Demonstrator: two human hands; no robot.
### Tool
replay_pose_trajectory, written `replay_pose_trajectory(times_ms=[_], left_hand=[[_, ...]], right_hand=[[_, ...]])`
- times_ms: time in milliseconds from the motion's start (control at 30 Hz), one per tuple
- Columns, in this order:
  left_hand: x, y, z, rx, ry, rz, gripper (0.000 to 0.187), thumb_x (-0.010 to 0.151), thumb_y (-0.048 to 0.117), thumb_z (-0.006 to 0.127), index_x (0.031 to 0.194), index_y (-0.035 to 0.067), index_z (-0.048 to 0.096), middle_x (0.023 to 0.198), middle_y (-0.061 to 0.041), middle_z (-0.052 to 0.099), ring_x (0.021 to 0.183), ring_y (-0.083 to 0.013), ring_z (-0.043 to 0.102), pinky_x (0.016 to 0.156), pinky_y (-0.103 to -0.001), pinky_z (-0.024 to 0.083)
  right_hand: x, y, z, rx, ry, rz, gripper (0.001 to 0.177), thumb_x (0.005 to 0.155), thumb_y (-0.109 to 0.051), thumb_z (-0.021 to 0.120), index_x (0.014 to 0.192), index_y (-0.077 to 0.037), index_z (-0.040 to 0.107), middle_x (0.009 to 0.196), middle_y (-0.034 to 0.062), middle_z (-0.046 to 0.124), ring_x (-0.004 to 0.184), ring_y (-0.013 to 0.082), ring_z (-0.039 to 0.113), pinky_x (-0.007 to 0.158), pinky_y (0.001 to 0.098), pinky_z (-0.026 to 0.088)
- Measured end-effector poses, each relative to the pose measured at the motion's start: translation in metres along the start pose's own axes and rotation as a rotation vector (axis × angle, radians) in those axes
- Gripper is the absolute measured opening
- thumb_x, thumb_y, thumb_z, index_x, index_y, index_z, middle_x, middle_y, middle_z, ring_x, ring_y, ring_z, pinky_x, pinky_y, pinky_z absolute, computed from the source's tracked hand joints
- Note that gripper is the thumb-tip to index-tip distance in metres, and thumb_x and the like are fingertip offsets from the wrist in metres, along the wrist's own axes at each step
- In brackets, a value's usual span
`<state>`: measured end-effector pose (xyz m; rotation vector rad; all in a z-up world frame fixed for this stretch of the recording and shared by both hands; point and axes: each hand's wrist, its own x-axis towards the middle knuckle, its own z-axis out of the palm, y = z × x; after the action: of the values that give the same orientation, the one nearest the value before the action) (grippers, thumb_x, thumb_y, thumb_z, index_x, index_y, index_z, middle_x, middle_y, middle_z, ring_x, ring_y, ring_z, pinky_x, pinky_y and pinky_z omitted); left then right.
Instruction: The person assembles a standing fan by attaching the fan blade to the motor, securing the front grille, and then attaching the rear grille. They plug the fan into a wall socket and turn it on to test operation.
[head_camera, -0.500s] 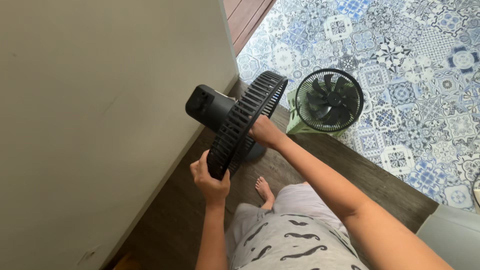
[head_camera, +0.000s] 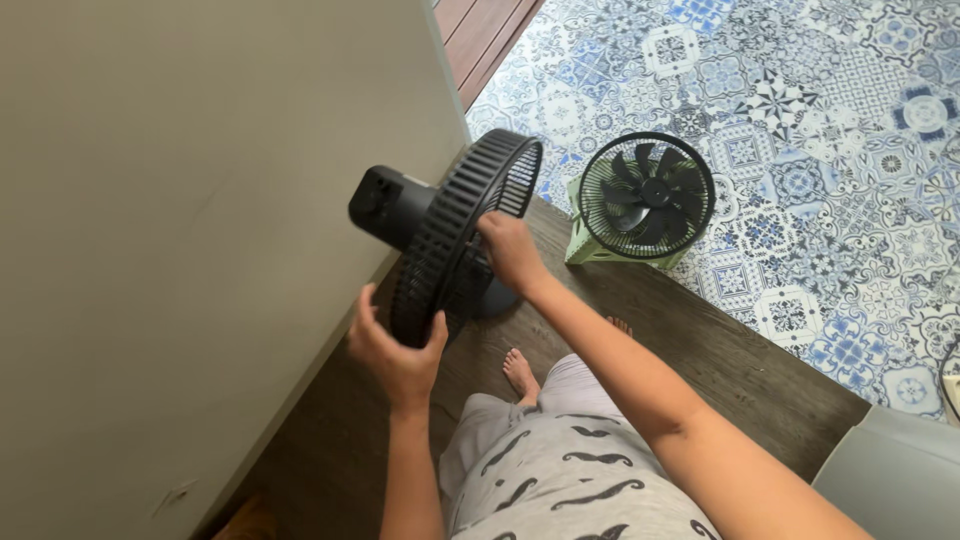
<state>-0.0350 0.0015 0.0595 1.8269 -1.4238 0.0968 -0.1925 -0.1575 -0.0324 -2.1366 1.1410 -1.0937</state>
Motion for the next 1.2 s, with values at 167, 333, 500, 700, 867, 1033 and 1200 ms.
replay_pose_trajectory(times_ms=[167, 333, 500, 700, 867, 1033, 1200], left_hand=[[-0.026, 0.034, 0.011, -0.173, 0.072, 0.218, 0.029, 0.103, 0.029, 0.078, 0.115, 0.006, 0.066, 0.109, -0.011, 0.071, 0.105, -0.031, 0.064, 0.102, -0.043, 0.047], [-0.055, 0.084, 0.127, -0.404, -0.473, -0.282, 0.027, 0.104, 0.025, 0.056, 0.09, 0.007, 0.071, 0.077, -0.005, 0.067, 0.076, -0.0255, 0.063, 0.083, -0.039, 0.049], [-0.057, 0.121, 0.251, -0.201, -0.539, 0.152, 0.036, 0.11, 0.03, 0.048, 0.108, 0.01, 0.078, 0.117, -0.019, 0.075, 0.109, -0.0373, 0.064, 0.094, -0.043, 0.043], [-0.088, 0.14, 0.375, -0.29, -1.137, -0.75, 0.038, 0.103, 0.035, 0.059, 0.111, 0.005, 0.081, 0.118, -0.015, 0.079, 0.112, -0.0284, 0.073, 0.102, -0.036, 0.056], [-0.121, 0.137, 0.497, -0.472, -0.956, -0.503, 0.066, 0.077, 0.01, 0.078, 0.139, 0.006, 0.057, 0.137, -0.018, 0.064, 0.128, -0.0286, 0.06, 0.108, -0.037, 0.045], [-0.135, 0.11, 0.554, -0.472, -0.836, -0.622, 0.061, 0.083, 0.015, 0.077, 0.14, 0.005, 0.057, 0.139, -0.018, 0.062, 0.13, -0.0297, 0.059, 0.109, -0.039, 0.045], [-0.146, 0.084, 0.548, -0.309, -0.856, -0.704, 0.053, 0.085, 0.02, 0.076, 0.135, 0.008, 0.063, 0.137, -0.016, 0.064, 0.123, -0.03, 0.06, 0.105, -0.039, 0.047]], right_hand=[[-0.014, -0.009, -0.015, 0.009, 0.03, 0.324, 0.027, 0.095, -0.028, 0.074, 0.084, -0.004, 0.071, 0.078, 0.019, 0.07, 0.075, 0.0365, 0.07, 0.067, 0.0441, 0.053], [-0.037, 0.048, -0.057, 0.292, 0.186, 0.389, 0.022, 0.101, -0.024, 0.065, 0.099, -0.003, 0.073, 0.084, 0.0155, 0.07, 0.075, 0.0341, 0.07, 0.066, 0.0404, 0.055], [-0.119, 0.202, -0.097, -0.017, 0.069, 0.724, 0.021, 0.095, -0.02, 0.068, 0.11, -0.006, 0.073, 0.106, 0.0174, 0.075, 0.097, 0.0329, 0.071, 0.084, 0.0428, 0.055], [-0.169, 0.412, -0.115, -0.079, 0.078, 1.017, 0.061, 0.079, -0.024, 0.082, 0.132, -0.005, 0.058, 0.122, 0.0183, 0.07, 0.112, 0.0352, 0.068, 0.097, 0.0424, 0.053], [-0.164, 0.526, -0.08, -0.213, -0.09, 1.101, 0.077, 0.075, -0.031, 0.089, 0.138, -0.007, 0.052, 0.135, 0.0185, 0.061, 0.124, 0.0372, 0.061, 0.104, 0.0453, 0.05], [-0.157, 0.573, -0.041, -0.366, -0.199, 1.225, 0.112, 0.066, -0.043, 0.092, 0.154, -0.01, 0.031, 0.155, 0.0142, 0.037, 0.138, 0.0381, 0.042, 0.107, 0.059, 0.038], [-0.148, 0.583, -0.025, -0.463, -0.254, 1.282, 0.111, 0.066, -0.055, 0.089, 0.151, -0.009, 0.034, 0.15, 0.0126, 0.042, 0.135, 0.0388, 0.043, 0.106, 0.0601, 0.037]])
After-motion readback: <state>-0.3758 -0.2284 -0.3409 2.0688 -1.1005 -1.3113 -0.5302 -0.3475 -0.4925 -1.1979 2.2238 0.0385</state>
